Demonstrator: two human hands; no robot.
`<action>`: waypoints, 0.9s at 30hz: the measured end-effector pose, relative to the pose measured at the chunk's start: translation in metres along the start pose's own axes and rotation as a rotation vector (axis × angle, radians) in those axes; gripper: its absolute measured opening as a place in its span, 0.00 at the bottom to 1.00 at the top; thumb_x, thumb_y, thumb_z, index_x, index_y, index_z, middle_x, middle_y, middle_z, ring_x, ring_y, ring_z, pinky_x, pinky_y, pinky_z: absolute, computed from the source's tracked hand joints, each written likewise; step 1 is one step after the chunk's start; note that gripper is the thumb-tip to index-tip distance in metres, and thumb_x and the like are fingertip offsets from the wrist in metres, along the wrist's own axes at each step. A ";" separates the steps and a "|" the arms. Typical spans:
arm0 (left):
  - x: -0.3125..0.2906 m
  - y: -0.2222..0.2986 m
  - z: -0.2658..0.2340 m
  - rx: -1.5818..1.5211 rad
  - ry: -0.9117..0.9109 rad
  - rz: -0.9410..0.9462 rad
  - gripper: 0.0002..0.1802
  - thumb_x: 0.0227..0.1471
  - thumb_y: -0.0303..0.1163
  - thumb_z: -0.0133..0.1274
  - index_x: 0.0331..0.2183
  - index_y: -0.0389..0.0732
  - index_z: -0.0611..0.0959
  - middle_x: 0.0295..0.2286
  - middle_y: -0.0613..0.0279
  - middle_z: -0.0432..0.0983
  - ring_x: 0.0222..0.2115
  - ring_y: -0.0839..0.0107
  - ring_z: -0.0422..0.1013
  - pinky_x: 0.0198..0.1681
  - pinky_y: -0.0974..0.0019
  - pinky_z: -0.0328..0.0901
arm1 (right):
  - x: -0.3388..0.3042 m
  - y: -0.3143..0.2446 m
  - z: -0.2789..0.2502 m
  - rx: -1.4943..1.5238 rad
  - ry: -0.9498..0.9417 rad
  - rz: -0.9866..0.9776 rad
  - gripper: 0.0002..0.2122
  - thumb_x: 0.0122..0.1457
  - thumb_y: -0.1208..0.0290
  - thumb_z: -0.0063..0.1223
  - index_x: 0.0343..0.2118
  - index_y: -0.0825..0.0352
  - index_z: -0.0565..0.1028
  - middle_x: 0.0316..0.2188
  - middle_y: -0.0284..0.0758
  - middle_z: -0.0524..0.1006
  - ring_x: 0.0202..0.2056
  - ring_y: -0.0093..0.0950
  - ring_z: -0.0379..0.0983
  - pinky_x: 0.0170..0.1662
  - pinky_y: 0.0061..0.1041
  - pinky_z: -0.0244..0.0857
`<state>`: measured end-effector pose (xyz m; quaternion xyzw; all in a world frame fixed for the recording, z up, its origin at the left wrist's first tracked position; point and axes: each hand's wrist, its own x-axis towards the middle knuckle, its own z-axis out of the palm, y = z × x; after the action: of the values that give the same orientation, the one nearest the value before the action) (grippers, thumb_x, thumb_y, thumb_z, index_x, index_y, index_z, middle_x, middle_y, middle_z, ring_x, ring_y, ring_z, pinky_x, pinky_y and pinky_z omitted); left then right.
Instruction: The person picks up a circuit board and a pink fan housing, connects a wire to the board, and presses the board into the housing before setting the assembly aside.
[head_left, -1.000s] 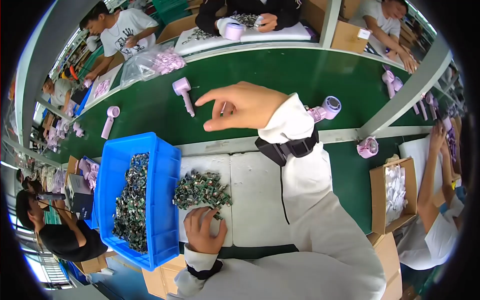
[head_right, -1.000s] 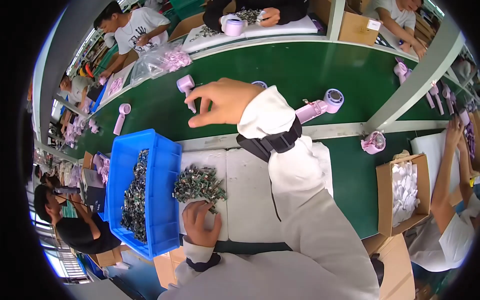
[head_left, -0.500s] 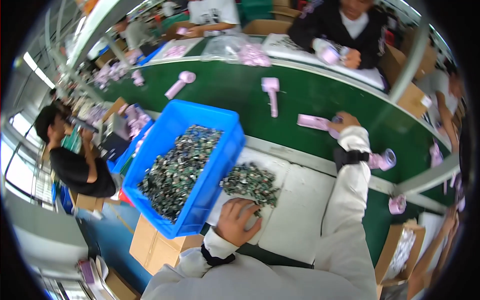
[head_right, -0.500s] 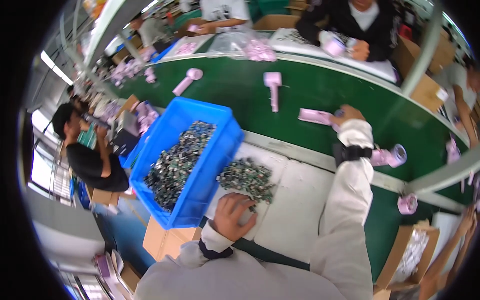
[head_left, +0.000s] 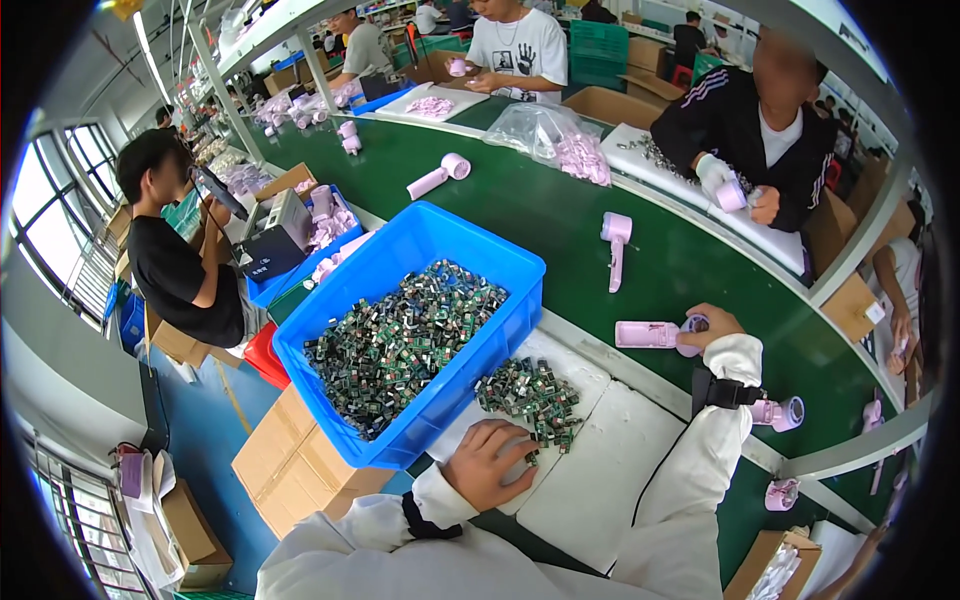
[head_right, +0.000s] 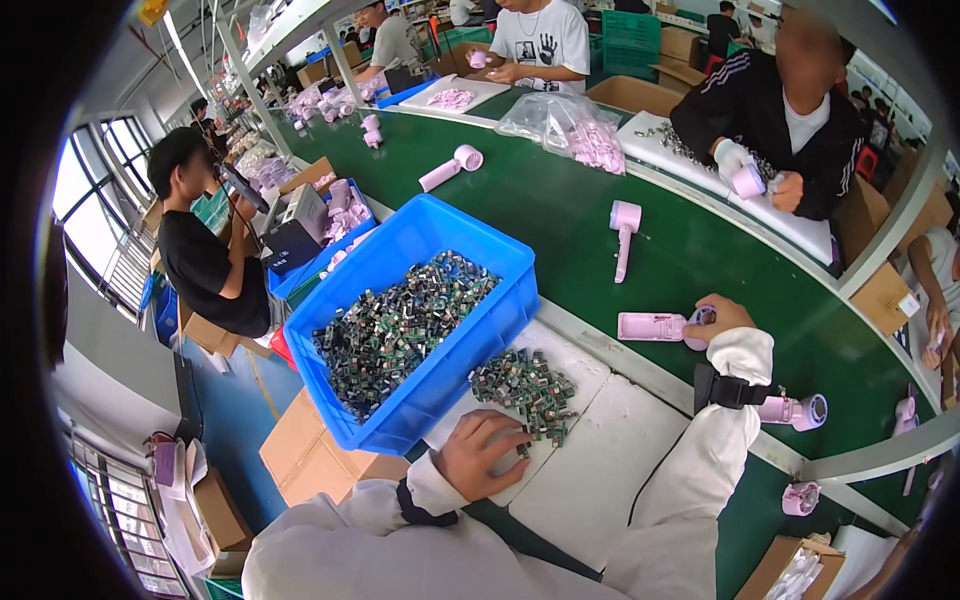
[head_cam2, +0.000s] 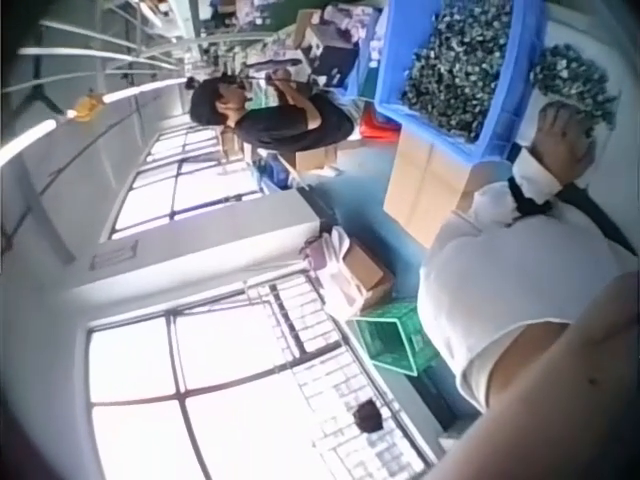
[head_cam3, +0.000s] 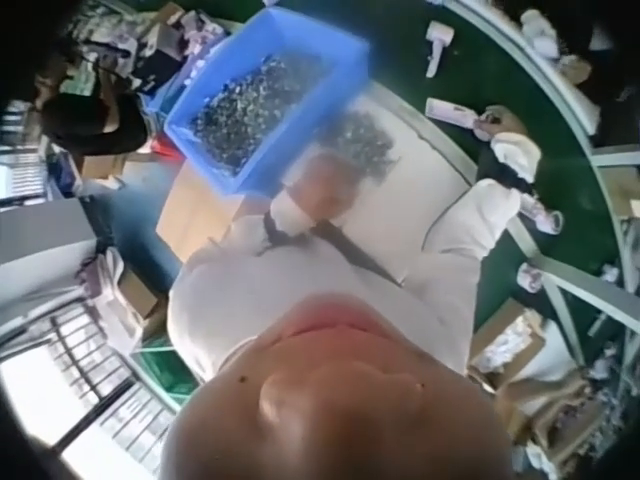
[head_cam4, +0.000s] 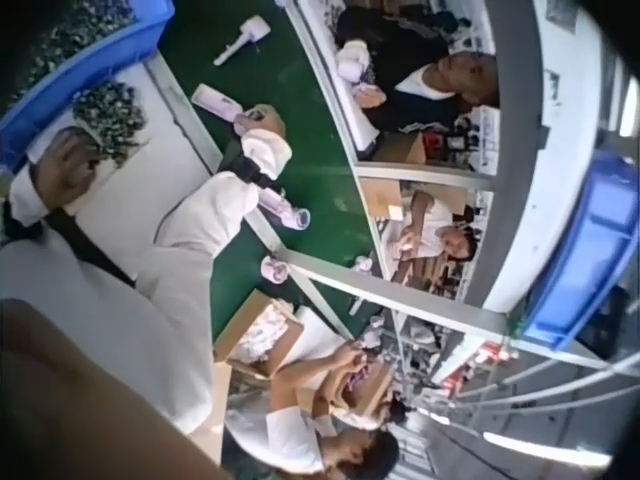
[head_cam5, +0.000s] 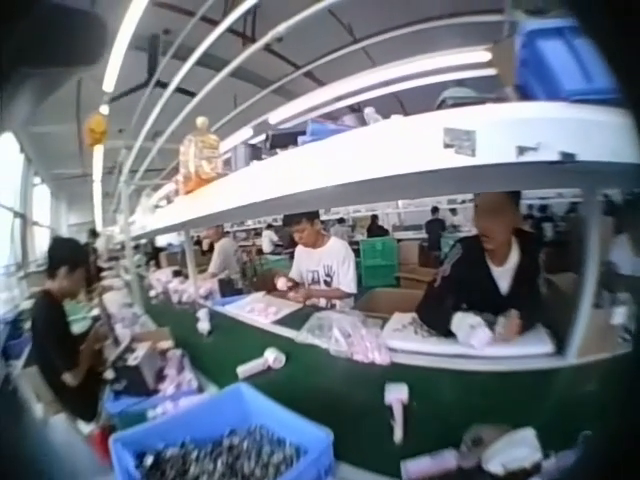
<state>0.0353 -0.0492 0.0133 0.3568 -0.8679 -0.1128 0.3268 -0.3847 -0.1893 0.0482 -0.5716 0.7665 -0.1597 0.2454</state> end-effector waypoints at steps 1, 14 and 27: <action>-0.001 0.000 0.001 -0.003 -0.002 -0.004 0.19 0.45 0.33 0.67 0.42 0.45 0.85 0.42 0.60 0.76 0.47 0.56 0.72 0.51 0.56 0.68 | 0.000 -0.002 0.000 0.012 -0.027 0.010 0.32 0.39 0.56 0.75 0.49 0.64 0.79 0.42 0.45 0.82 0.43 0.40 0.81 0.49 0.33 0.74; -0.001 -0.003 0.005 0.006 0.015 -0.005 0.19 0.46 0.35 0.66 0.42 0.46 0.84 0.43 0.60 0.76 0.47 0.57 0.72 0.53 0.55 0.67 | -0.019 -0.008 -0.022 -0.052 0.021 -0.065 0.31 0.39 0.60 0.75 0.49 0.63 0.78 0.43 0.45 0.82 0.45 0.39 0.80 0.50 0.32 0.73; -0.019 -0.012 0.022 -0.052 0.077 0.054 0.18 0.53 0.38 0.61 0.46 0.45 0.81 0.45 0.59 0.75 0.50 0.57 0.69 0.55 0.54 0.64 | -0.143 -0.137 -0.027 0.179 0.010 -0.690 0.28 0.48 0.72 0.74 0.53 0.65 0.74 0.49 0.37 0.79 0.44 0.26 0.78 0.42 0.25 0.76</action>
<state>0.0379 -0.0459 -0.0178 0.3286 -0.8608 -0.1126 0.3721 -0.2584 -0.0939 0.1699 -0.7721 0.5127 -0.3026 0.2223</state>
